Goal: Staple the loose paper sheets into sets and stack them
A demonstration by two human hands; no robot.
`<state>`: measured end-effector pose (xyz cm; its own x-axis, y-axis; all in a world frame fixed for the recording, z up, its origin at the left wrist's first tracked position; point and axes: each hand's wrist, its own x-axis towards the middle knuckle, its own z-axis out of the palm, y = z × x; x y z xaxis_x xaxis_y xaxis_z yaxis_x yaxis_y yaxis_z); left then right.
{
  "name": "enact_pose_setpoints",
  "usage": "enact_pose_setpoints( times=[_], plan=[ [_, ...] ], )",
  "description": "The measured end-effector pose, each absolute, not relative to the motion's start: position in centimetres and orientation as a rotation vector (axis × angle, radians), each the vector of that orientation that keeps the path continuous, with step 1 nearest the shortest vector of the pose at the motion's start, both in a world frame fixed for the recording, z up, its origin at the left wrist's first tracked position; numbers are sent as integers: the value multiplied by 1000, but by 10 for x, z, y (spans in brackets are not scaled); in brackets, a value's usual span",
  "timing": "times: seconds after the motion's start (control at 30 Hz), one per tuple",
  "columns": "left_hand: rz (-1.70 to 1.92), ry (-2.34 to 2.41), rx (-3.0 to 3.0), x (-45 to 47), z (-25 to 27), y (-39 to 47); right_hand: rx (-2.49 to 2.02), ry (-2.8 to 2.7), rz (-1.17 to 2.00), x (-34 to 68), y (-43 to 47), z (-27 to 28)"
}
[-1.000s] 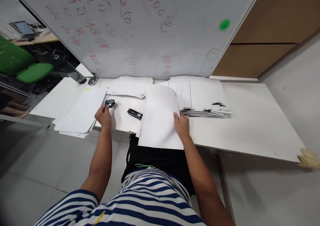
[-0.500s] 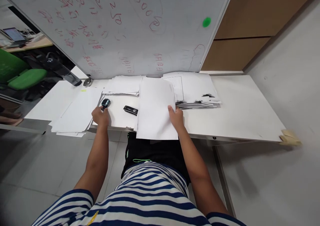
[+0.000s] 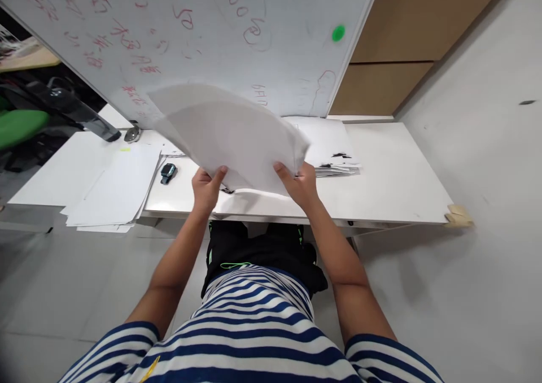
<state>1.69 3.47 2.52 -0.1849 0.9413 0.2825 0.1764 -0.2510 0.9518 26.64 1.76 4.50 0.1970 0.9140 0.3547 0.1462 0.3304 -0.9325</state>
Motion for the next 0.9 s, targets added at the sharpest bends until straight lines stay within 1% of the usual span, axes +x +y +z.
enact_pose_setpoints(
  times=[0.07,0.13,0.27,0.4,0.5,0.6,0.67,0.73,0.83,0.9],
  plan=[
    [1534,1402,1389,27,8,28,-1173,-1196,765,266,14,31],
    [1493,1404,1397,35,-7,20,-1221,-1095,815,265,11,14],
    [1424,1366,1363,46,-23,12,-1249,-997,898,263,9,-5],
    [1325,1351,1319,50,-25,13,-1256,-965,907,261,9,-7],
    [1336,1337,1242,53,-23,10,-1289,-965,908,264,5,-10],
    [1383,1300,1056,55,-14,2,-1266,-945,814,271,-8,-13],
    [1396,1231,910,59,-7,-5,-1225,-836,762,272,-22,-16],
    [1405,1155,791,68,-3,-12,-1189,-682,879,266,-41,-20],
    [1393,1124,689,87,-7,-21,-1120,-563,1260,249,-66,-26],
    [1334,1145,695,98,-14,-28,-1099,-564,1338,240,-75,-31]
  ],
)
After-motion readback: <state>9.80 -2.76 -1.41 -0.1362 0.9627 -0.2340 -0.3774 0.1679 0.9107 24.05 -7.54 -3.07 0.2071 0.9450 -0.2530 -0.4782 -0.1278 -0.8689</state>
